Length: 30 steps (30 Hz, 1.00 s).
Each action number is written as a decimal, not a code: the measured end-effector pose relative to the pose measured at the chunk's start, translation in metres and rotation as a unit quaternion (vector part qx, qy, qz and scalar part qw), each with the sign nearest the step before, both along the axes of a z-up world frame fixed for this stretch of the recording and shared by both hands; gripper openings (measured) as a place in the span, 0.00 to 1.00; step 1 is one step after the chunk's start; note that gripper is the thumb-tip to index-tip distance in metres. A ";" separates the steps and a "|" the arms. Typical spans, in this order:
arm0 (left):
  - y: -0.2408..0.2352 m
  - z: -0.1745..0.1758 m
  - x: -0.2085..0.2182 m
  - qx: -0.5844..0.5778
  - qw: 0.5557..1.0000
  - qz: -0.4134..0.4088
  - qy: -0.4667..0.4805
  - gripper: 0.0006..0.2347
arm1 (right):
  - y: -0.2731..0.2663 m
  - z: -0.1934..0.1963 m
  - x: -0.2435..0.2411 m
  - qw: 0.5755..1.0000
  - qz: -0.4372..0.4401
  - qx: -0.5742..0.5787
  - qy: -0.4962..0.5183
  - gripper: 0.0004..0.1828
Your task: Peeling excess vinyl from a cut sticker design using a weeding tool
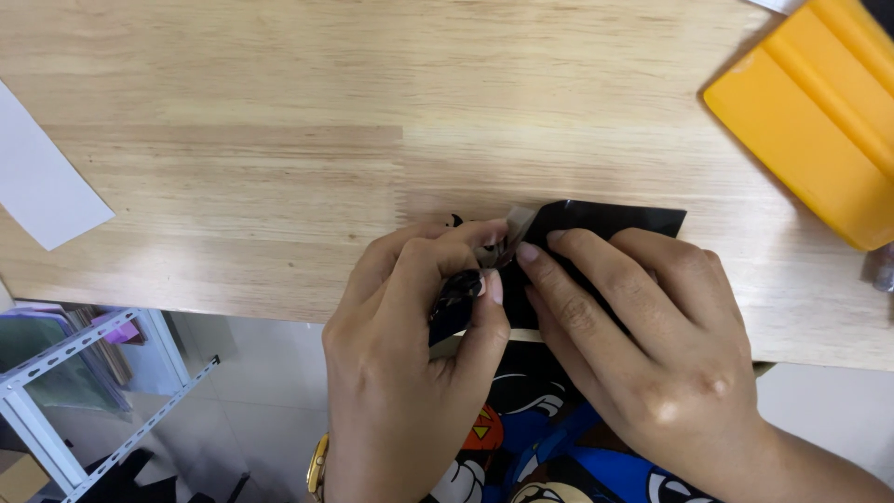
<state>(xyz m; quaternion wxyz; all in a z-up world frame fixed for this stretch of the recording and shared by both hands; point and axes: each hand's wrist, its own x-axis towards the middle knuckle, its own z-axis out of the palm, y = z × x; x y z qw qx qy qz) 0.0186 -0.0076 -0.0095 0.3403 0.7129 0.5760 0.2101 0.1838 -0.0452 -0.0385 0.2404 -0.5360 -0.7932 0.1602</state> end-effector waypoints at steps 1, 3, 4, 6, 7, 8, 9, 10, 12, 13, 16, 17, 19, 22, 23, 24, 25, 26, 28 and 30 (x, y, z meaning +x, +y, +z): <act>0.000 0.000 0.000 -0.003 1.000 0.001 0.000 0.03 | 0.000 0.000 0.000 1.000 0.001 -0.001 -0.001 0.10; 0.000 0.000 0.000 -0.004 1.000 0.000 0.001 0.03 | 0.000 0.000 0.001 1.000 0.002 -0.003 -0.004 0.10; 0.000 0.000 0.000 -0.004 1.000 0.000 0.002 0.04 | 0.000 0.000 0.001 1.000 0.003 -0.005 -0.007 0.11; 0.000 -0.001 -0.001 -0.002 1.000 -0.006 0.005 0.03 | 0.001 -0.001 0.001 1.000 0.005 -0.001 -0.005 0.10; 0.000 -0.001 -0.002 0.000 1.000 -0.012 0.009 0.03 | 0.001 -0.001 0.001 1.000 0.009 0.003 -0.002 0.09; -0.001 -0.002 -0.001 -0.001 1.000 -0.012 0.009 0.03 | 0.001 -0.001 0.001 1.000 0.008 0.003 -0.002 0.09; -0.001 -0.003 0.000 0.012 1.000 -0.007 0.013 0.03 | 0.001 0.000 0.001 1.000 0.009 0.004 -0.005 0.10; -0.002 -0.004 0.001 0.024 1.000 -0.002 0.018 0.04 | 0.001 0.000 0.001 1.000 0.009 0.005 -0.007 0.10; -0.002 -0.003 0.004 0.028 0.999 0.004 0.019 0.04 | 0.001 0.000 0.001 1.000 0.013 0.005 -0.007 0.11; -0.001 -0.003 0.005 0.032 0.999 0.011 0.020 0.05 | 0.001 0.000 0.002 1.000 0.018 0.004 -0.007 0.12; -0.002 -0.003 0.007 0.038 0.998 0.023 0.038 0.06 | 0.000 0.000 0.001 1.000 0.010 0.002 0.004 0.11; -0.002 -0.006 0.008 0.038 0.998 0.023 0.038 0.06 | 0.000 0.001 0.002 1.000 0.010 0.001 0.004 0.11; -0.003 -0.011 0.010 0.084 0.993 0.033 0.073 0.07 | 0.000 0.001 0.003 0.999 0.012 0.025 0.026 0.09; -0.005 -0.015 0.009 0.107 0.991 0.031 0.072 0.04 | 0.002 0.007 0.008 0.995 0.013 0.016 0.101 0.07; -0.006 -0.016 0.008 0.106 0.991 0.032 0.071 0.04 | -0.004 0.006 0.012 0.995 0.014 0.016 0.100 0.07; -0.006 -0.017 0.008 0.111 0.991 0.028 0.072 0.03 | -0.009 0.005 0.016 0.992 0.009 0.025 0.122 0.06; -0.006 -0.017 0.007 0.116 0.990 0.025 0.073 0.03 | -0.014 0.005 0.021 0.989 0.004 0.034 0.144 0.06; -0.007 -0.019 0.007 0.119 0.990 0.026 0.069 0.03 | -0.021 0.006 0.024 0.989 0.005 0.037 0.140 0.06; -0.009 -0.021 0.007 0.114 0.990 0.022 0.074 0.00 | -0.036 0.010 0.031 0.985 -0.050 0.002 0.165 0.05; -0.009 -0.020 0.005 0.118 0.991 0.016 0.063 0.01 | -0.036 0.036 0.050 0.986 -0.114 -0.105 0.058 0.04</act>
